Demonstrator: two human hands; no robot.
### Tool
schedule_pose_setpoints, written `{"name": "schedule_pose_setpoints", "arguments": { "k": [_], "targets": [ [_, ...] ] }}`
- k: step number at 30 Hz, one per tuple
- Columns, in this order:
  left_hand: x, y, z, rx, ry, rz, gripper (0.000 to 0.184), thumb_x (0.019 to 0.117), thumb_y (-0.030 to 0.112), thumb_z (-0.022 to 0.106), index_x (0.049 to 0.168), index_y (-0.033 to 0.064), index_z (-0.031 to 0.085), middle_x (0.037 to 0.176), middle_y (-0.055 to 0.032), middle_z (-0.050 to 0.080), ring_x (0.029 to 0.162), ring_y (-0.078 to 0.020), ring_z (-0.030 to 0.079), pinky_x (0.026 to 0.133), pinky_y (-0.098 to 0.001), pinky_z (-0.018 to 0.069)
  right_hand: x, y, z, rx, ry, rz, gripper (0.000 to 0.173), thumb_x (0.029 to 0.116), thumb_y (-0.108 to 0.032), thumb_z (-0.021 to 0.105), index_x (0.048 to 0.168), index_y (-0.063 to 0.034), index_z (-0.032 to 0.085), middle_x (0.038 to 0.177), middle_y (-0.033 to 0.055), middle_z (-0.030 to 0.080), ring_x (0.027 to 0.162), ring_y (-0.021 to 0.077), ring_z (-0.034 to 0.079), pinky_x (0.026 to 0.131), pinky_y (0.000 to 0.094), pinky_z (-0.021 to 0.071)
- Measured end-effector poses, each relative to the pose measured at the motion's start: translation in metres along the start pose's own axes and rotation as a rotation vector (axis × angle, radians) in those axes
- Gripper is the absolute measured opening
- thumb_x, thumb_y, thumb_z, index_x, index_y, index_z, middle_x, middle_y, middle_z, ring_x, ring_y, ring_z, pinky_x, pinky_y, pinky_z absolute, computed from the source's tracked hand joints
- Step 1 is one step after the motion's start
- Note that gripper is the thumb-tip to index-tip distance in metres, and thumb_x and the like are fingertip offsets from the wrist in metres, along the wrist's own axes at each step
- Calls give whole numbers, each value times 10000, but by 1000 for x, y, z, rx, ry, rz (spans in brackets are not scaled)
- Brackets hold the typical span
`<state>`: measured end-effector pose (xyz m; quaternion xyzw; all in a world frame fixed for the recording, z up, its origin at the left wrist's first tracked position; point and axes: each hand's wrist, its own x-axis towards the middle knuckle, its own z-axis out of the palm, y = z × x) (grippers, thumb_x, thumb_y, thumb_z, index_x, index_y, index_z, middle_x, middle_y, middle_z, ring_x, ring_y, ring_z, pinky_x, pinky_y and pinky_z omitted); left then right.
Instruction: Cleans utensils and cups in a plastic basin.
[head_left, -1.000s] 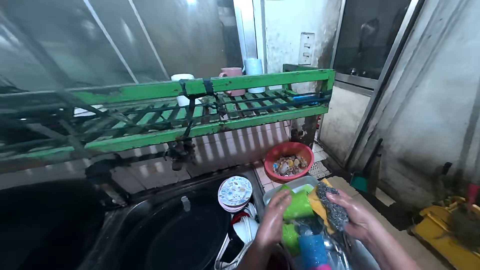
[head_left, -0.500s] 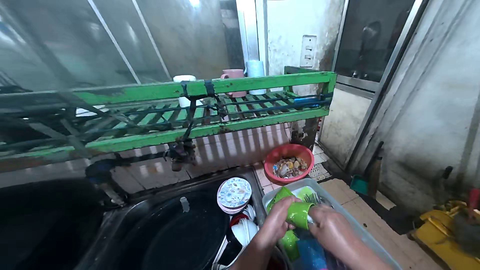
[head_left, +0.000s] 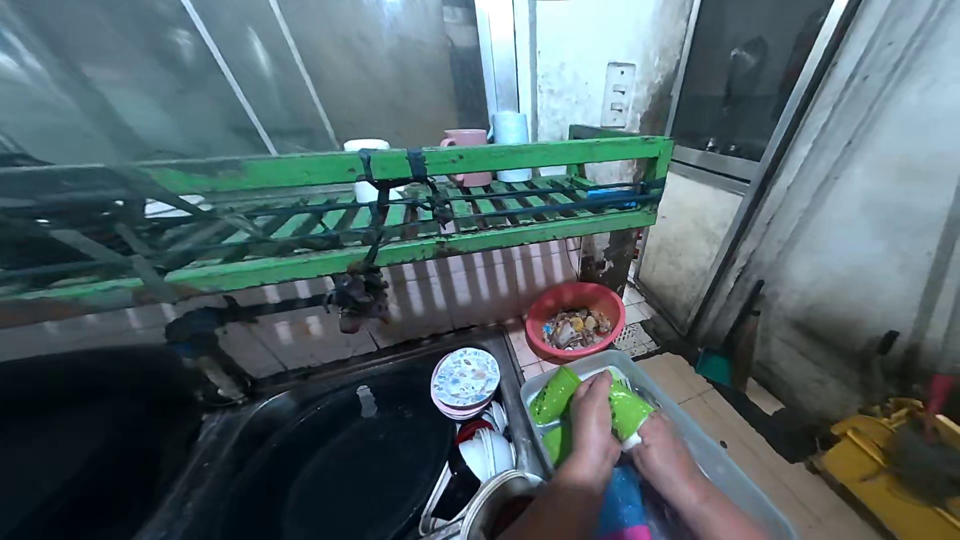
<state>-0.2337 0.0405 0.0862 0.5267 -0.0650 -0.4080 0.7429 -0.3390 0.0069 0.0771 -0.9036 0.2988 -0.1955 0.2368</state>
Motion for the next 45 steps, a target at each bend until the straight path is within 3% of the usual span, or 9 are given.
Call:
{"name": "schedule_pose_setpoints", "arguments": {
  "k": [4,8,11,16,22,25,28,32,45],
  "targets": [
    [-5,-4,2,-117,-41,-4,460,1079,363,508,1459,103,498,1388,-170,569,1227,-286,584,1001,-496,508,12,-19,-23,945,-16,568,211,1021,-72,515,1202,1,594,1021,131,696,910,184,693,798,379,597],
    [-6,-6,-2,-52,-83,-49,429,1077,351,497,1411,83,516,1335,-170,599,1202,-276,597,992,-485,517,4,-30,-28,64,-293,221,374,1044,-161,477,1282,89,622,1280,266,641,1281,356,577,1165,506,365],
    [-11,-12,0,41,-7,-48,469,1051,318,576,1435,72,464,1381,-227,543,1239,-338,566,986,-535,510,-9,-2,-3,-333,-179,-108,343,1013,-151,478,1229,5,694,1230,203,706,1268,373,615,1218,632,239],
    [-19,-12,-2,-18,-53,-179,736,1024,413,611,1599,139,243,1545,-183,430,1365,-320,491,1060,-533,476,3,-20,-18,308,-161,345,321,1033,-150,542,1274,37,642,1270,207,654,1234,274,602,1094,447,450],
    [-1,8,-23,-33,-24,-129,690,971,339,700,1534,129,360,1350,-192,589,1169,-325,622,920,-527,557,-24,-3,-33,-152,-323,-204,446,986,0,507,1407,-96,621,1501,129,547,1392,301,521,1135,501,448],
    [4,27,-41,275,-119,32,834,931,294,766,1578,143,263,1277,-240,598,1030,-336,674,814,-491,599,-36,23,-48,150,-160,88,438,1018,-41,506,1450,-73,577,1562,156,468,1417,302,489,1166,479,407],
    [-19,28,-35,936,-250,234,840,817,300,849,1501,54,429,1324,-209,621,1175,-315,647,998,-526,541,-31,13,-63,539,152,330,461,983,-119,598,1441,-79,569,1444,161,569,1256,256,598,1030,468,506],
    [-53,19,-1,1548,-431,350,727,844,395,750,1463,98,512,1473,-115,543,1374,-290,509,1115,-539,423,-2,-13,-63,422,32,346,524,975,-192,676,1477,-148,532,1350,171,627,1207,287,629,1028,525,503],
    [-58,25,-12,1615,-448,469,704,850,454,724,1452,135,547,1450,-65,581,1374,-263,513,1115,-532,417,4,-24,-43,460,206,466,463,1011,-162,644,1457,-91,544,1332,192,630,1193,317,630,1019,546,493]
  ]
}}
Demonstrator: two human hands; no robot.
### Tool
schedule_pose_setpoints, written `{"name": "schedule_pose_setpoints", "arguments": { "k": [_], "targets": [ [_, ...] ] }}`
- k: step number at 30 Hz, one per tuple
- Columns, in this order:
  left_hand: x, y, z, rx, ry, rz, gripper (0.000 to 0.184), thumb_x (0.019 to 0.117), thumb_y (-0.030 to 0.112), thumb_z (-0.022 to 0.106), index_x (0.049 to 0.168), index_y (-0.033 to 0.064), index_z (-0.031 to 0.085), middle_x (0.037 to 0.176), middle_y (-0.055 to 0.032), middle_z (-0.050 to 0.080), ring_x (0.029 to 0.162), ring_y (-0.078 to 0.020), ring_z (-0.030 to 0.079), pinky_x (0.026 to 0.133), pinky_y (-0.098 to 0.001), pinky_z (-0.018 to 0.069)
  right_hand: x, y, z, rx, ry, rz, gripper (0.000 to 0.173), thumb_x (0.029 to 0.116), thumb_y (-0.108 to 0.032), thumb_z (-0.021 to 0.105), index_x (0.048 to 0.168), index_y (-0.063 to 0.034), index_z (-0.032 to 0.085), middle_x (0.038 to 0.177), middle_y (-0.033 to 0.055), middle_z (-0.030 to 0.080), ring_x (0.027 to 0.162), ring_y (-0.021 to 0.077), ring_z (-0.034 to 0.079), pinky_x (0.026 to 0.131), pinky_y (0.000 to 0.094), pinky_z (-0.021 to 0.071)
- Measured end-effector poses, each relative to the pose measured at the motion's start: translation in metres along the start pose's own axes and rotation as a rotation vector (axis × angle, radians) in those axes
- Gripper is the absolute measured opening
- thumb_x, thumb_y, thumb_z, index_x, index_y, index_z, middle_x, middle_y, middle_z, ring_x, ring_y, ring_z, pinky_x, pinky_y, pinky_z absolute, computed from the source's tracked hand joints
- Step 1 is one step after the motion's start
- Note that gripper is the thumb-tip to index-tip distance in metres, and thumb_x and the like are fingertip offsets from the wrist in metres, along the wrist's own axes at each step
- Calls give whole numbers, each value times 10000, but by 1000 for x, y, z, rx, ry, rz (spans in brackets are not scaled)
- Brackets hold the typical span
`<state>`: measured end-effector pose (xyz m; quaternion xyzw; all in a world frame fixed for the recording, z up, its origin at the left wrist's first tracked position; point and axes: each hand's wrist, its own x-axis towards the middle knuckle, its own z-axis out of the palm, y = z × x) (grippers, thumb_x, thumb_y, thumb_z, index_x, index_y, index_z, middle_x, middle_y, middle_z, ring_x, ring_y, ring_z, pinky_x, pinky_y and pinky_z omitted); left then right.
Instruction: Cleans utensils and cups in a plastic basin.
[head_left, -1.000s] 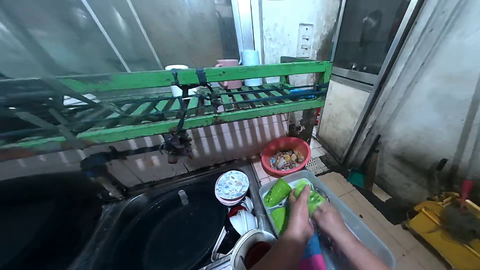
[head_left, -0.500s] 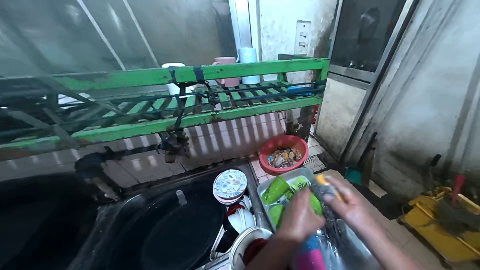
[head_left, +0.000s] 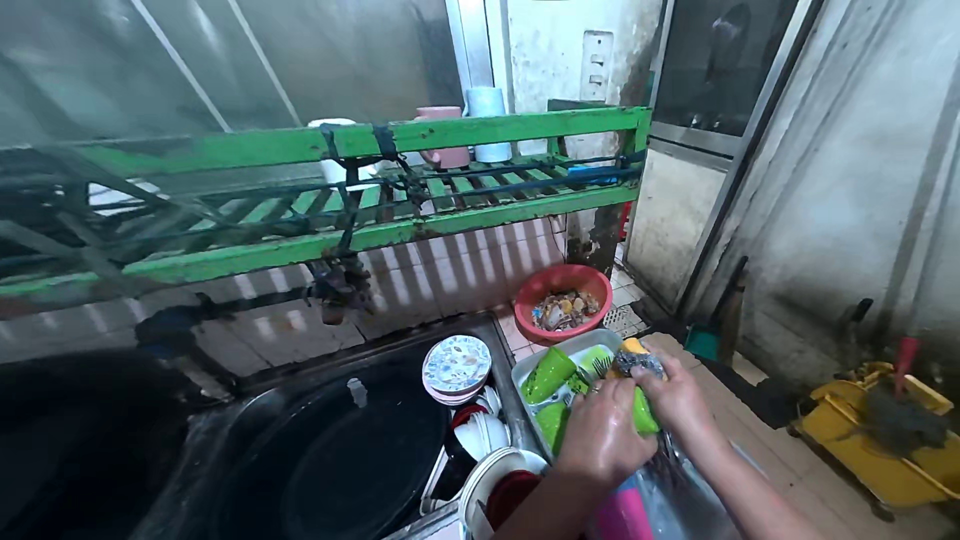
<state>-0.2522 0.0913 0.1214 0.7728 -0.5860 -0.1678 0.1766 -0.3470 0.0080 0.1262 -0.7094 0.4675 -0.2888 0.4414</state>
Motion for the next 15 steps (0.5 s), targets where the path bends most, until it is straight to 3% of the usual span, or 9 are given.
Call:
{"name": "schedule_pose_setpoints", "arguments": {
  "k": [2,4,6,8,10,12,15],
  "targets": [
    [2,-11,-4,-79,85,-65,599,809,352,787,1322,86,630,1348,-105,632,1280,-291,582,1062,-550,469,-15,8,9,-57,10,-231,489,988,-141,638,1456,-41,537,1332,194,639,1205,307,638,1042,530,502],
    [1,-37,-12,-161,223,-115,596,782,292,832,1309,84,645,1268,-137,670,1177,-329,642,991,-586,518,-32,16,11,-91,-60,-373,500,962,-154,645,1444,-52,561,1345,166,646,1209,255,646,1048,479,513],
    [-7,-74,-30,-140,317,-167,674,846,360,820,1431,132,577,1288,-164,667,1138,-369,663,968,-635,518,-39,26,-4,-120,-193,-288,504,948,-153,664,1439,-74,578,1366,150,637,1237,230,628,1072,440,499],
    [-23,-124,-53,-21,376,-282,678,894,397,784,1485,180,534,1294,-208,652,1114,-426,661,937,-678,504,-36,44,-33,-199,-325,-118,547,934,-127,649,1468,-81,542,1474,163,544,1348,264,536,1129,459,441],
    [-43,-180,-71,85,378,-432,601,938,429,738,1443,150,571,1325,-255,619,1143,-486,632,926,-707,491,-33,63,-58,-323,-390,-41,597,871,-83,640,1459,-60,543,1514,197,481,1401,325,465,1146,502,400],
    [-62,-219,-82,136,347,-552,489,1007,424,643,1339,65,647,1354,-296,586,1218,-528,576,975,-728,450,-38,76,-66,-467,-417,-59,596,820,-90,717,1402,-58,591,1450,213,529,1360,370,490,1121,534,416],
    [-54,-201,-84,160,352,-509,456,1032,378,611,1253,-14,684,1378,-280,581,1297,-483,537,1066,-676,415,-46,82,-54,-735,-573,-64,579,821,-162,805,1366,-94,623,1457,220,515,1370,446,451,1102,599,414]
  ]
}}
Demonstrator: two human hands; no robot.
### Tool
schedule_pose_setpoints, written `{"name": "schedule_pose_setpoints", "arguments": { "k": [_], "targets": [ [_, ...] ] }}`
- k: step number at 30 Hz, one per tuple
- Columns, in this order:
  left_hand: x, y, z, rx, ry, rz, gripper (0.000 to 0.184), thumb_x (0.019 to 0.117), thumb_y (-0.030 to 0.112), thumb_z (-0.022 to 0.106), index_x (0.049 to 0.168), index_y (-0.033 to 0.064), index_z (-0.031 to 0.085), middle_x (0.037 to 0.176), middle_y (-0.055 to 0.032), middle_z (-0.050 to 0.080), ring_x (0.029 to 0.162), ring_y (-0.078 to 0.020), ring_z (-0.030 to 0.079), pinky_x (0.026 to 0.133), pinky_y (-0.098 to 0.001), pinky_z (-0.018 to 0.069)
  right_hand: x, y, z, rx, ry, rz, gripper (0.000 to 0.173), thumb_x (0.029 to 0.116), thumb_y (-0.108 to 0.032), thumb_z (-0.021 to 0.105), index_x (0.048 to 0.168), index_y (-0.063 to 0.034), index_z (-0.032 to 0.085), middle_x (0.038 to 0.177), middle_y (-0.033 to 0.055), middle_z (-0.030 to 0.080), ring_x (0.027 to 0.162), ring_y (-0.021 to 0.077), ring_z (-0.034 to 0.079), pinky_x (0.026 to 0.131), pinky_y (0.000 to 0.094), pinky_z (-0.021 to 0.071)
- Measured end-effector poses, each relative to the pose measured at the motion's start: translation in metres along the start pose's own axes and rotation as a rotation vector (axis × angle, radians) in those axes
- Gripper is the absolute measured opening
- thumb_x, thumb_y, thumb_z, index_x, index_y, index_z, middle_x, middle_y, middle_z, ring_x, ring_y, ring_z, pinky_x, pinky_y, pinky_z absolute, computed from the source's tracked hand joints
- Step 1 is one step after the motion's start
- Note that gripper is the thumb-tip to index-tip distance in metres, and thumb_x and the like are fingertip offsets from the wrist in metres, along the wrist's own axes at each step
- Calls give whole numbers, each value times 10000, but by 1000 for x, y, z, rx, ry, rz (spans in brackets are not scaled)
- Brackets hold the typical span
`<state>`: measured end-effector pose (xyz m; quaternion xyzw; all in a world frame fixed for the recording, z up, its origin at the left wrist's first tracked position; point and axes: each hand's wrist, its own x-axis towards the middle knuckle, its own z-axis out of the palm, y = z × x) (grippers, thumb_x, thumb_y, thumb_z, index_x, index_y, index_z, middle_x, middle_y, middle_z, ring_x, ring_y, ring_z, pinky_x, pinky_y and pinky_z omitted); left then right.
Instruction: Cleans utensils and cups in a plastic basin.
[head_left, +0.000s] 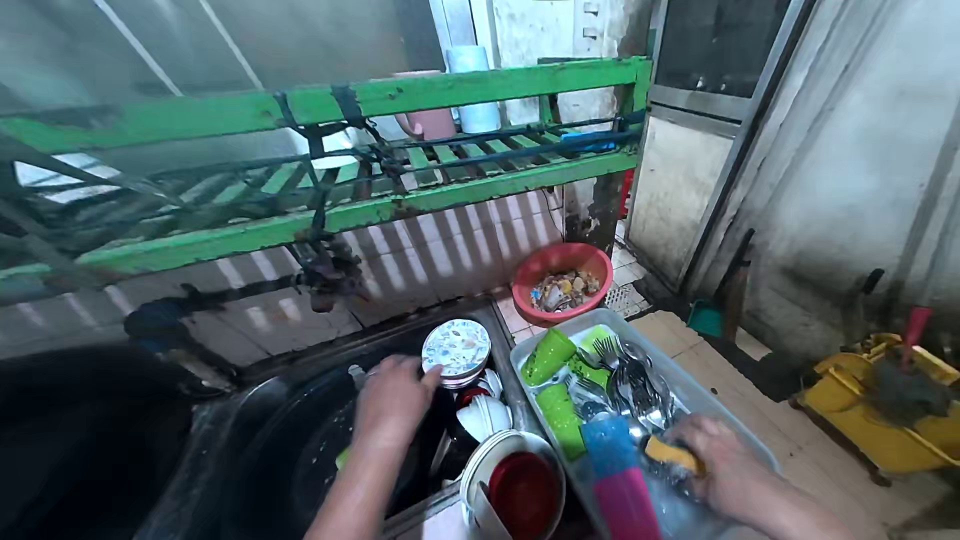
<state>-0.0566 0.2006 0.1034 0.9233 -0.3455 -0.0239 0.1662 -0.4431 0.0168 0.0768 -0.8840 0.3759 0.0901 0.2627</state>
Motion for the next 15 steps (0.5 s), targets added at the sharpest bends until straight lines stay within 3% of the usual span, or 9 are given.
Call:
{"name": "schedule_pose_setpoints", "arguments": {
  "k": [3,7,10,12,15],
  "targets": [
    [-24,87,8,25,-185,179,519,1012,470,593,1306,51,673,1419,-200,575,1288,-403,564,1079,-619,435,10,-4,15,-213,-204,37,592,831,-143,801,1384,-137,590,1511,192,462,1398,473,403,1043,649,451],
    [-69,179,52,221,-657,386,751,1006,675,415,1395,60,604,1521,-195,492,1337,-412,525,1105,-639,377,18,-5,20,-301,-236,21,578,826,-63,772,1374,-117,595,1513,184,461,1415,475,386,1007,655,477],
    [-79,193,73,103,-760,424,649,1012,590,507,1356,50,616,1476,-182,524,1261,-372,596,1029,-590,487,23,-5,16,-230,-228,51,559,834,-90,773,1366,-106,603,1504,191,467,1412,464,392,1061,635,444],
    [-72,185,71,-184,-788,446,520,997,469,618,1237,11,673,1444,-179,536,1291,-330,565,1068,-536,469,27,6,13,-67,-200,43,569,815,-114,807,1353,-89,623,1452,216,517,1375,437,443,1108,602,406],
    [-59,166,51,-604,-683,485,341,944,315,715,1042,-11,722,1446,-151,559,1355,-247,517,1126,-449,428,16,15,-10,271,-91,62,585,844,-80,786,1398,-63,599,1421,222,554,1306,360,544,1098,533,443]
  ]
}}
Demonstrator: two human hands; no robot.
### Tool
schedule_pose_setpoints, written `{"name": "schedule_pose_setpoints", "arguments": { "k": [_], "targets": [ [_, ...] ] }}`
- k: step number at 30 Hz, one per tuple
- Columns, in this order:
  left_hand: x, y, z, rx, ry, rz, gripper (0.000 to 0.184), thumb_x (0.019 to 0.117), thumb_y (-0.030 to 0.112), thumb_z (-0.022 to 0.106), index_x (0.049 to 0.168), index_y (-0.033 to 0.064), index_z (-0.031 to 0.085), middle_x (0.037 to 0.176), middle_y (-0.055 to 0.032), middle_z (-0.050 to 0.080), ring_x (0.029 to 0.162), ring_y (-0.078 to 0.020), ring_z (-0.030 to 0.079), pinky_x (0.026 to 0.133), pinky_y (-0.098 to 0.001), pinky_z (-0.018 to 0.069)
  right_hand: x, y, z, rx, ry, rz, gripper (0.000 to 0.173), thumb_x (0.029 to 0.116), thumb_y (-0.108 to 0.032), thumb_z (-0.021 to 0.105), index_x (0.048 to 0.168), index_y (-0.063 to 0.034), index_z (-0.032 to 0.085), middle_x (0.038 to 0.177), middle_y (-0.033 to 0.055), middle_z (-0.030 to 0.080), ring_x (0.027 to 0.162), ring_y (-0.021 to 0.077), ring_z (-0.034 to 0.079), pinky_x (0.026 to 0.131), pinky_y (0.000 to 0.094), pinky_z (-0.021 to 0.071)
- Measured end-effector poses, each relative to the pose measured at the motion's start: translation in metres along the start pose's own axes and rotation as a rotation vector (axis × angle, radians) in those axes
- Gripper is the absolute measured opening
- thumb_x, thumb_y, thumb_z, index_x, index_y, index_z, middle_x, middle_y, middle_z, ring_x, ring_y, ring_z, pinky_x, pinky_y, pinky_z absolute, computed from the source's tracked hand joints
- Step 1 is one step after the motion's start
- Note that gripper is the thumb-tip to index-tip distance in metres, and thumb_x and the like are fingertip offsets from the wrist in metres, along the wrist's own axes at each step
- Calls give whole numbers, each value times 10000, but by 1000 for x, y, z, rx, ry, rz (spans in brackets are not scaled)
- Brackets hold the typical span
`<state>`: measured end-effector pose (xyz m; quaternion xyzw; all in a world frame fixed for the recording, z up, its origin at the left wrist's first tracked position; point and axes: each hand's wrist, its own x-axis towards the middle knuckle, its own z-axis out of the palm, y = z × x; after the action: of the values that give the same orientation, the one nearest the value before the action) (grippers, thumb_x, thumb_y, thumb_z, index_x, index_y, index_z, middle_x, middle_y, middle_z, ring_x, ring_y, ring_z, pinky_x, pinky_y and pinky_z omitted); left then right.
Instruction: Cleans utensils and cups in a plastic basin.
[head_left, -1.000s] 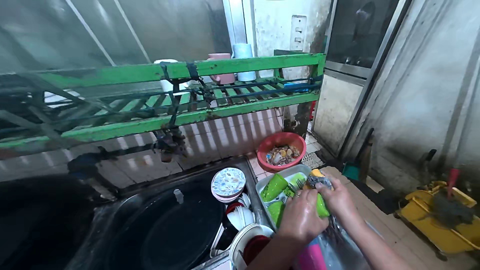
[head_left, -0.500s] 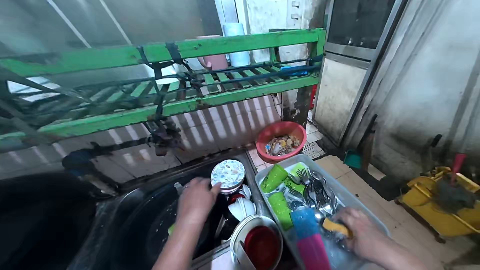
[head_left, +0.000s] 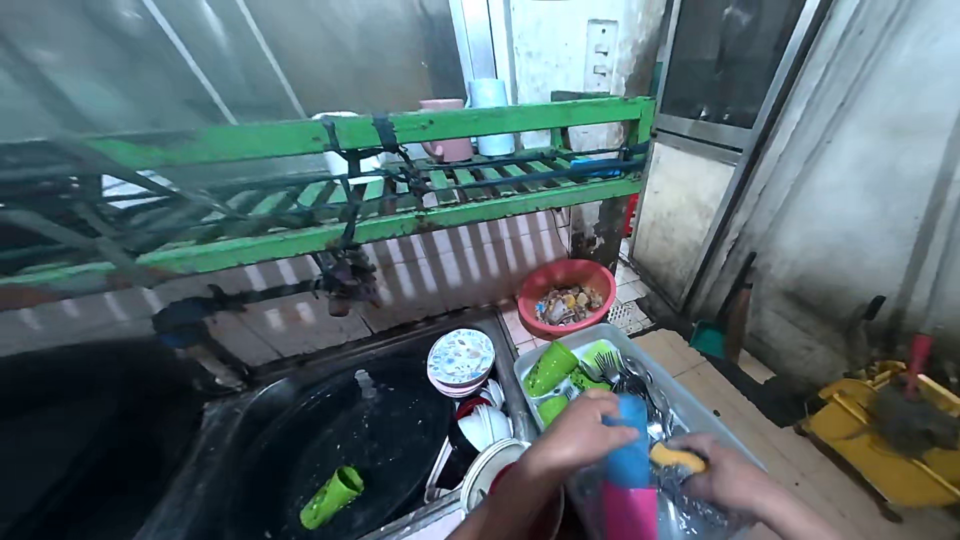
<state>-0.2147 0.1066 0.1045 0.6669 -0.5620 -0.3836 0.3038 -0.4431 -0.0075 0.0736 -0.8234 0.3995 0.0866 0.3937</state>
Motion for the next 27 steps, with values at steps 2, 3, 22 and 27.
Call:
{"name": "schedule_pose_setpoints", "arguments": {
  "k": [2,3,22,27],
  "targets": [
    [-7,-1,-17,-188,140,73,239,909,264,752,980,38,723,1414,-86,584,1282,-183,564,1056,-410,486,-17,-5,-16,311,171,8,587,849,-65,756,1408,-68,577,1376,205,584,1227,320,598,1026,506,501],
    [-8,-4,-21,-336,213,109,193,890,214,764,984,62,691,1410,-62,582,1239,-163,584,1008,-393,513,-24,-10,-22,469,285,5,591,836,-73,747,1403,-76,577,1340,189,603,1171,299,622,970,490,534],
    [3,-13,40,-985,571,-115,563,1118,434,321,1606,156,283,1556,-133,444,1371,-236,495,1115,-461,441,22,-93,59,172,686,-585,481,906,-280,683,1322,-42,647,1513,192,510,1439,347,449,1161,523,409],
    [-5,2,58,-840,314,-156,849,988,296,630,1635,129,106,1524,-245,422,1269,-295,585,1013,-463,534,33,-114,-11,228,523,-94,498,936,-280,760,1381,-126,600,1214,216,674,1113,388,653,949,631,501]
  ]
}}
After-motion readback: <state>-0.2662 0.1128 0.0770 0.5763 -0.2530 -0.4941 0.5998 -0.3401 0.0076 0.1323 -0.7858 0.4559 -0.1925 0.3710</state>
